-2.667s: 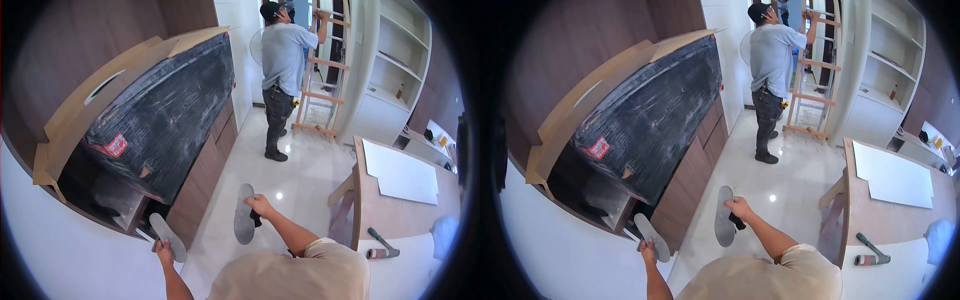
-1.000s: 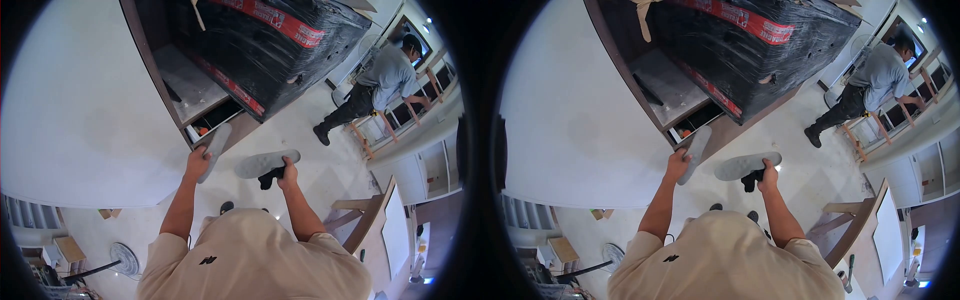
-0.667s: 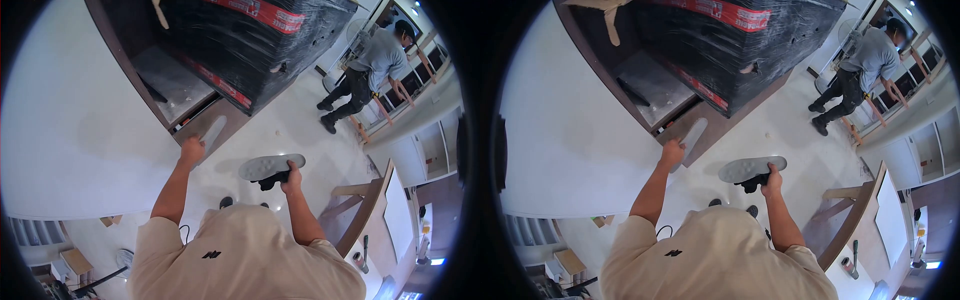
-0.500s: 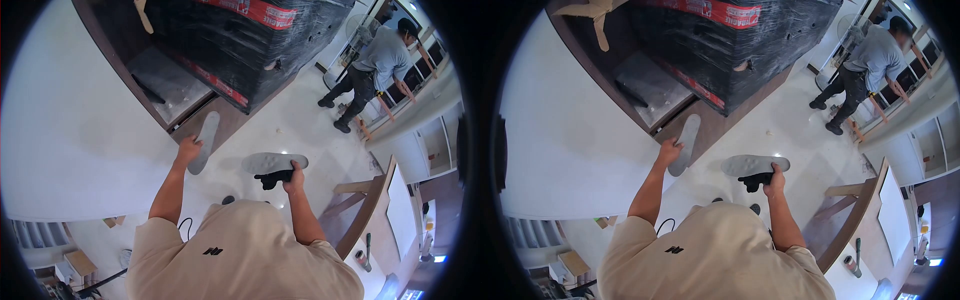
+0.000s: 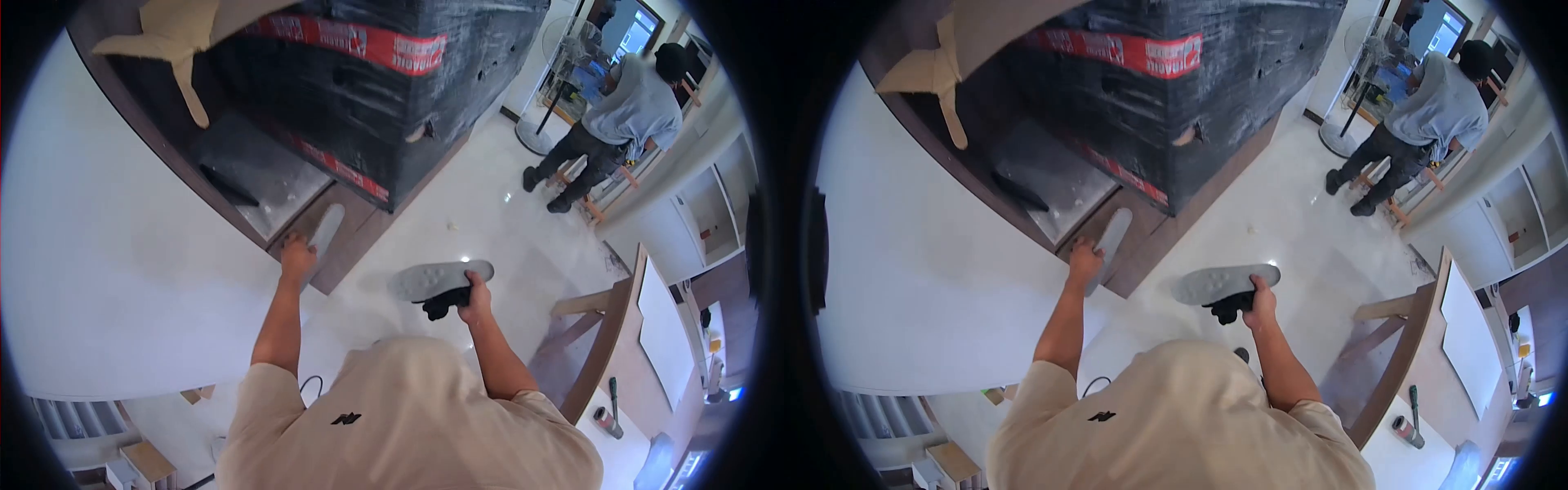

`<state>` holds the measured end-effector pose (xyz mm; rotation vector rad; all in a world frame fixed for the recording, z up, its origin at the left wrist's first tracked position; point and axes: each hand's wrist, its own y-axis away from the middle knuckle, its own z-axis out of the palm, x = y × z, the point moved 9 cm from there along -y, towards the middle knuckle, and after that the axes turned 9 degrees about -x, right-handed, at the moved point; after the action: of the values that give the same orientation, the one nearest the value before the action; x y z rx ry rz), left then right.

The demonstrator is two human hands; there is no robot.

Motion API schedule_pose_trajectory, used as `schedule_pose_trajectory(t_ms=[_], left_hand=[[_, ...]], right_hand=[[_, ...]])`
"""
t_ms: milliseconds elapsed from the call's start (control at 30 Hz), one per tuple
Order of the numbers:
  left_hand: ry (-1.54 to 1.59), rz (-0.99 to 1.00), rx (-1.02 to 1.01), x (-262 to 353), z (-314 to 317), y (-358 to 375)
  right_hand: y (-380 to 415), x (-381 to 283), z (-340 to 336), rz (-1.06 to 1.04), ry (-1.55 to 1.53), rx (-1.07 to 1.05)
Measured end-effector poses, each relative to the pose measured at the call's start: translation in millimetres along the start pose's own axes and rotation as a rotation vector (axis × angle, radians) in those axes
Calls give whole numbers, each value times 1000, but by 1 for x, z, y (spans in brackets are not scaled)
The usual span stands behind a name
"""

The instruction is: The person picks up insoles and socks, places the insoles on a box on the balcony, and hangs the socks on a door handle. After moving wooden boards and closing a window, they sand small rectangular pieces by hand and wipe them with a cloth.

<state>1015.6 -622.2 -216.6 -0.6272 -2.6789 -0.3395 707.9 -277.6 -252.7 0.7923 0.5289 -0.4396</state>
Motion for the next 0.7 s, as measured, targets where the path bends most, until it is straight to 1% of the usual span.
schedule_pose_trajectory(t_ms=[100,200,233,267,300,333,367,433,500,533,567,600,633,667,700], left_hand=[[-127,1,8,-2,5,-3],[-25,3,-57,-1,4,-4],[-13,-36,-106,-8,9,-7],[-45,-21,-136,-8,9,-7],[-5,-69,-250,-12,10,-3],[10,-55,-272,-2,1,8],[-27,-31,-313,24,-17,28],[-8,119,-199,37,-21,50],[246,26,-363,54,-15,81],[263,70,-343,74,-25,99],[265,134,-358,98,-30,115],[449,140,-411,109,-22,129],[613,157,-491,116,-9,130],[736,255,-621,118,9,125],[736,169,-713,148,3,141]], right_hand=[[-8,6,-4,1,-3,3],[-6,-7,6,-42,106,1],[5,-20,20,-35,170,-19],[14,-31,32,-25,242,-37],[11,-41,40,-75,245,-90],[8,-50,46,-119,254,-141],[8,-65,51,-157,277,-161],[8,-91,58,-216,327,-194],[-7,-108,57,-277,442,-234],[-11,-115,44,-304,490,-222],[-7,-125,39,-321,655,-174],[8,-131,35,-274,747,-136],[5,-126,20,-272,858,-48],[6,-119,13,-243,861,-81],[21,-125,17,-331,947,-126]])
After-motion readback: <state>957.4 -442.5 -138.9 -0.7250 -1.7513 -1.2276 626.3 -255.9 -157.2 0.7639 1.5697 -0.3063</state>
